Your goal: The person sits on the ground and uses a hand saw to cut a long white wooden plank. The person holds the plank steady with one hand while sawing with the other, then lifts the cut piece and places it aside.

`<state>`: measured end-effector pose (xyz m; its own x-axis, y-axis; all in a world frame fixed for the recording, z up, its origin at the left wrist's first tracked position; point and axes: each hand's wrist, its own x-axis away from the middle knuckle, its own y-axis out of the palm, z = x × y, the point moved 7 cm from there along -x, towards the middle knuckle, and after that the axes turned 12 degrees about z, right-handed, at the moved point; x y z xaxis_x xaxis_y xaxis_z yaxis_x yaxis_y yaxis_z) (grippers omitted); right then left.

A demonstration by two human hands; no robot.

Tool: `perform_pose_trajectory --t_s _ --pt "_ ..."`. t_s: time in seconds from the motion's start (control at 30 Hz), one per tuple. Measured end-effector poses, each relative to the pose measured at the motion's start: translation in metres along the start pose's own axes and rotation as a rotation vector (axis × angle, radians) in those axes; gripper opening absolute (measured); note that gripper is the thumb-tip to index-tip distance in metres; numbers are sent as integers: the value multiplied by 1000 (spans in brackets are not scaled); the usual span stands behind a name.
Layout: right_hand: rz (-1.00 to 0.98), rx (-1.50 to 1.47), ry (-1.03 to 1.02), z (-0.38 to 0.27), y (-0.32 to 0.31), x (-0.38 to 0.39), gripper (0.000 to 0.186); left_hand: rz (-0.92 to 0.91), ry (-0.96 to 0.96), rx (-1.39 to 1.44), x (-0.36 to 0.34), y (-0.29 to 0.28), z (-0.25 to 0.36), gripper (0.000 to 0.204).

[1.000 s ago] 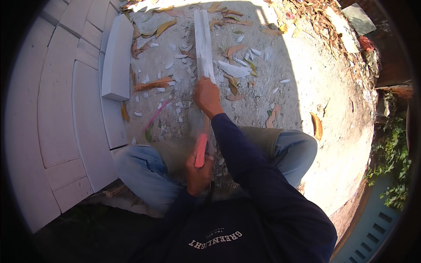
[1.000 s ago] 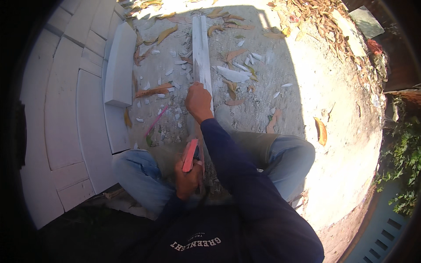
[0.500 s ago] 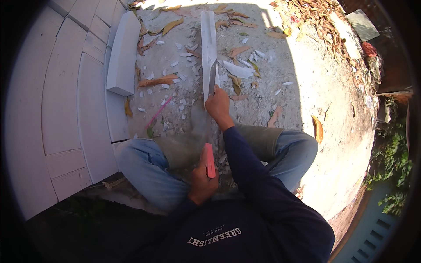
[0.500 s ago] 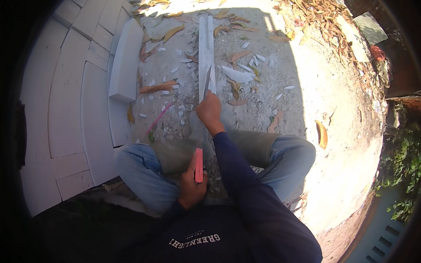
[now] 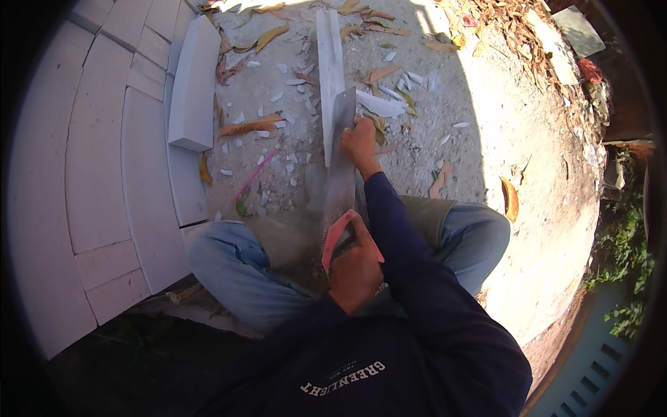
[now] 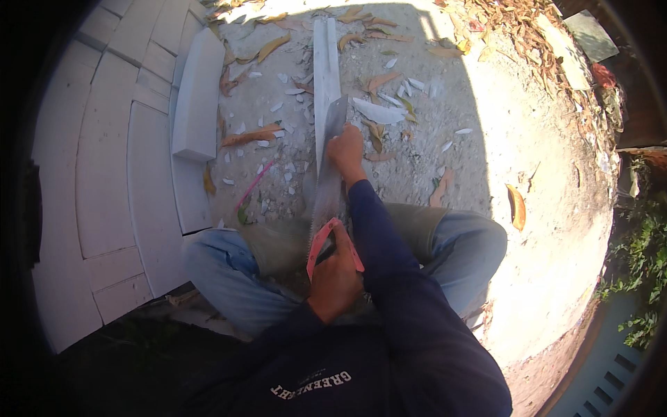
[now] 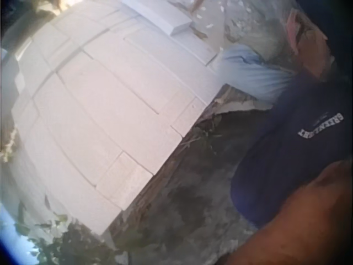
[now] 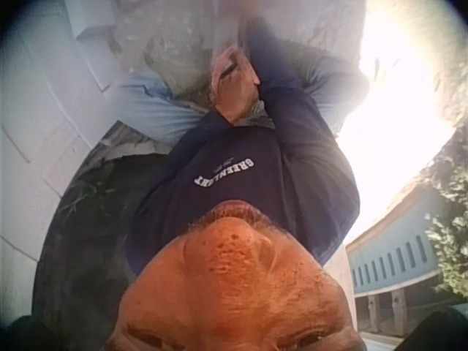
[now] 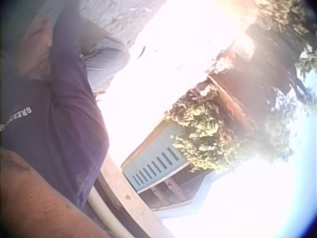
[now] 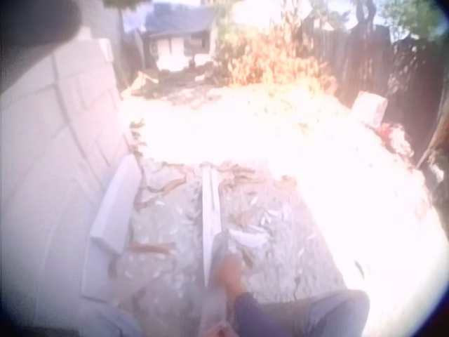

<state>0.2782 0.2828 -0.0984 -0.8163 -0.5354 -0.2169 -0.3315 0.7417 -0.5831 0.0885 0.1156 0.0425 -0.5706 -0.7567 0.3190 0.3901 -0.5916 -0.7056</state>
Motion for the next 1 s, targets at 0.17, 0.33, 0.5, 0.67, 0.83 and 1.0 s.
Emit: perform_pose_trajectory --t_s 0.17,0.33,0.5,0.67,0.83,1.0 --pt "-143 -37 105 -16 -14 -14 40 10 22 102 0 1 7 98" --pt "48 -81 -50 5 -14 -36 50 72 260 297 -8 -5 14 96" --pt "-36 -86 27 0 5 -57 49 106 249 325 -48 -1 14 92" --pt "-47 -124 28 11 10 -54 48 161 244 351 -49 7 14 95" --pt "13 -149 -26 16 11 -53 49 124 132 328 -45 8 19 94" --pt "-182 -109 -6 2 3 -36 52 220 135 242 -29 18 19 92"
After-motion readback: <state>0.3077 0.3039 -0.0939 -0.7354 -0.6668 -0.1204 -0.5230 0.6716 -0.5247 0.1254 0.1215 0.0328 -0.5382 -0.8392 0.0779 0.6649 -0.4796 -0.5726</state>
